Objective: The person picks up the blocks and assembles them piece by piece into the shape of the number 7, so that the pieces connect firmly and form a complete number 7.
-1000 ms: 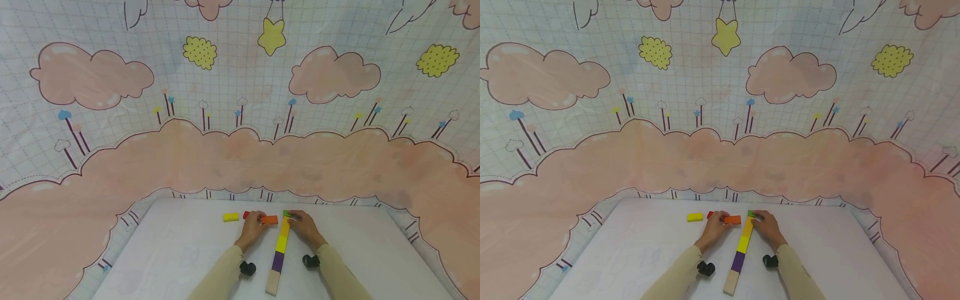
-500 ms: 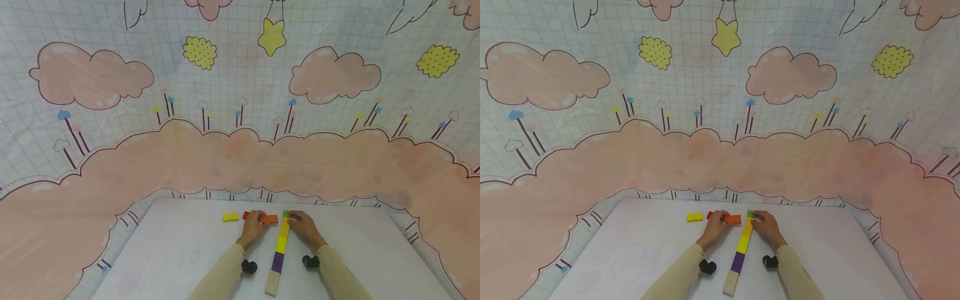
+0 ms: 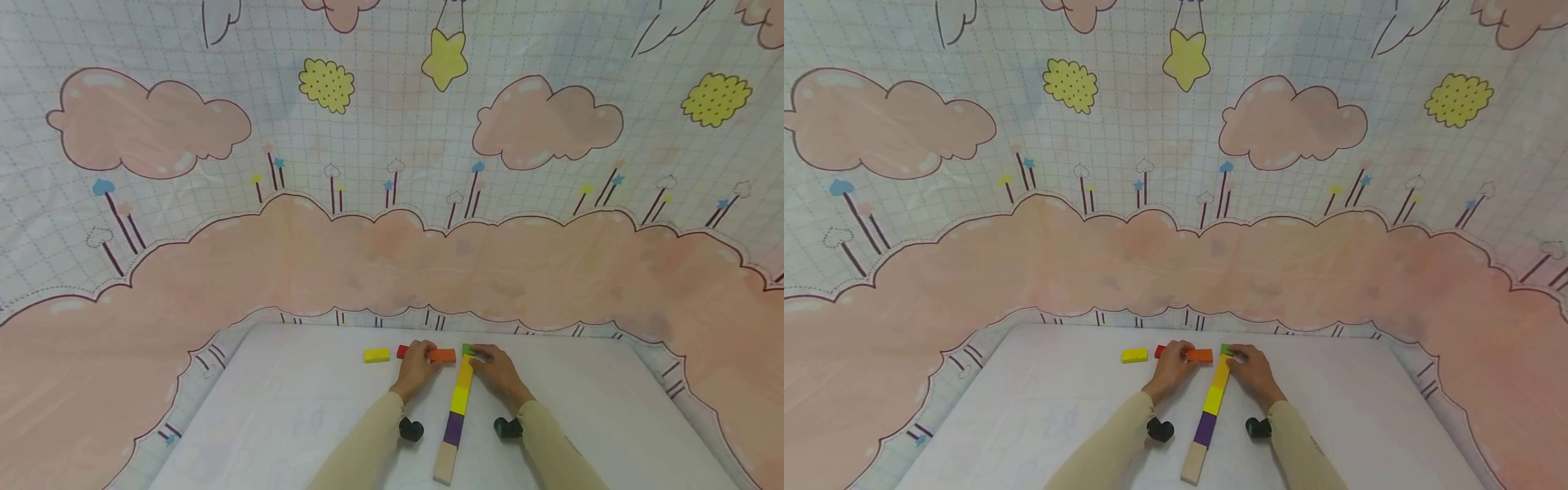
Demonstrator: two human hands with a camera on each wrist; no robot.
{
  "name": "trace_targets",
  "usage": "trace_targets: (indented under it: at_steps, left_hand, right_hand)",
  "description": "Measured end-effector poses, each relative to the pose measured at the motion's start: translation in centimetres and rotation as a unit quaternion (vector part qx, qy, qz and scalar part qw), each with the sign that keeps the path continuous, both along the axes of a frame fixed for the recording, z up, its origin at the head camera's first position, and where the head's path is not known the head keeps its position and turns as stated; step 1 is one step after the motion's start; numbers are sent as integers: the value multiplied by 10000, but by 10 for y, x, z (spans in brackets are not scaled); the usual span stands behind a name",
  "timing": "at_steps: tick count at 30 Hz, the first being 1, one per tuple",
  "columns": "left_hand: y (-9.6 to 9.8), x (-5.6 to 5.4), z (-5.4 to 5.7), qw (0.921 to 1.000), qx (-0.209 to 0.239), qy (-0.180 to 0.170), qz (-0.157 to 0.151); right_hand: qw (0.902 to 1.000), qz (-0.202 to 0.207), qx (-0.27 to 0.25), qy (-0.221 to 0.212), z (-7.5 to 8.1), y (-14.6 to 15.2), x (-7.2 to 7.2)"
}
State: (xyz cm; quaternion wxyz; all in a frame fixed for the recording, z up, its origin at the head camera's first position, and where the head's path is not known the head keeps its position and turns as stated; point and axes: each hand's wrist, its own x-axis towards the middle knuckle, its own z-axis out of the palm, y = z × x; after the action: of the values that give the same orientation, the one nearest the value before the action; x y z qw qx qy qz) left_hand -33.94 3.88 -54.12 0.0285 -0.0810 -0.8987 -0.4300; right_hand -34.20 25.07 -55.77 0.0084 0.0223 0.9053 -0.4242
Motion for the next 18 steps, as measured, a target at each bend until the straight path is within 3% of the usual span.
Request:
trace_targets:
  at_steps: [8,18]
  left_hand:
    - [7,-9,0,9998,-116,-153,51]
    - [14,-15,-5,9993,-302,-64,192]
  right_hand:
    - [9999,-45,-57,-91,2,-1,0]
    - [9998,-123,-55,-133,-1,-1,-1]
